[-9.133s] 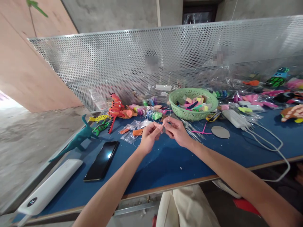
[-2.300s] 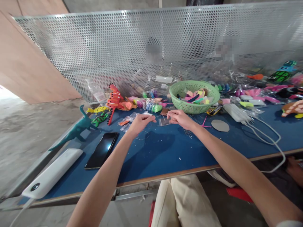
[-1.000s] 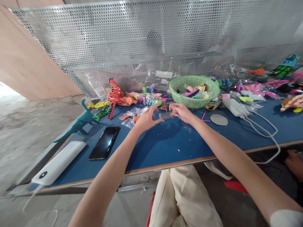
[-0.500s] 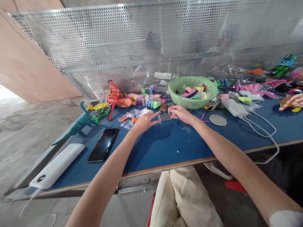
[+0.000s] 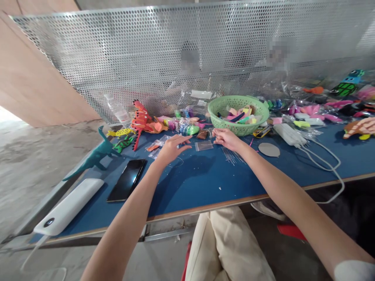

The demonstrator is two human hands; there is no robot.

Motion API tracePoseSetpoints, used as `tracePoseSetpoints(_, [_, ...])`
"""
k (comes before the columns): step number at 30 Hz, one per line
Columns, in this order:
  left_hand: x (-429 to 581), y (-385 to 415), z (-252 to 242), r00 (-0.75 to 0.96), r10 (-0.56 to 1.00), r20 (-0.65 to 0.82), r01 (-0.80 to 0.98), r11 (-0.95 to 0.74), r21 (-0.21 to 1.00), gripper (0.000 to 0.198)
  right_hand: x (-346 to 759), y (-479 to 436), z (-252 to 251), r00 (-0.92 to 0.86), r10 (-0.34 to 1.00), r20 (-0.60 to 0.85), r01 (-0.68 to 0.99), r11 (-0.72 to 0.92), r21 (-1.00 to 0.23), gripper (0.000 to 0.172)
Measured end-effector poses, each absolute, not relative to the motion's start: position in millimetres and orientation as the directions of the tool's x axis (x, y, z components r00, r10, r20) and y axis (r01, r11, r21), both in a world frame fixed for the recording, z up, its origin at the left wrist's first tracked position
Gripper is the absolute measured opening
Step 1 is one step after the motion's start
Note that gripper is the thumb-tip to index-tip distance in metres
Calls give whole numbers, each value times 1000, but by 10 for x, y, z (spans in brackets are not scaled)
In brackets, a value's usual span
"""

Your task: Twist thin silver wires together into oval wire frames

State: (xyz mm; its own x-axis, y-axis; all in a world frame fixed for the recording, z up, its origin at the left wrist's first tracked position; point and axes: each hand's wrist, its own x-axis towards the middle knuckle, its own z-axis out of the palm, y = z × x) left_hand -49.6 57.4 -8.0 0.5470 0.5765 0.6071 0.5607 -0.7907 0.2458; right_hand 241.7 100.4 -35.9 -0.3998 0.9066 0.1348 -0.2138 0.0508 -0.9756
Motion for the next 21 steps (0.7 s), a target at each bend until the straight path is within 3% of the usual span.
tracePoseSetpoints(5, [-507,532,-46,567,553,610,545,-808,225,19,2508,1052,-354,-435,894,109,-189,28,-982,34])
tracePoseSetpoints(16, [-489,526,-20,689,509,515,577,-816,35,20,2579,1066,-352,-465,882,82,-129,24,-991,34])
tracePoseSetpoints(21, [-486,526,-33,692,504,517,550,-832,74,18,2554,1078,-364,-442,891,101,-124,51,-991,37])
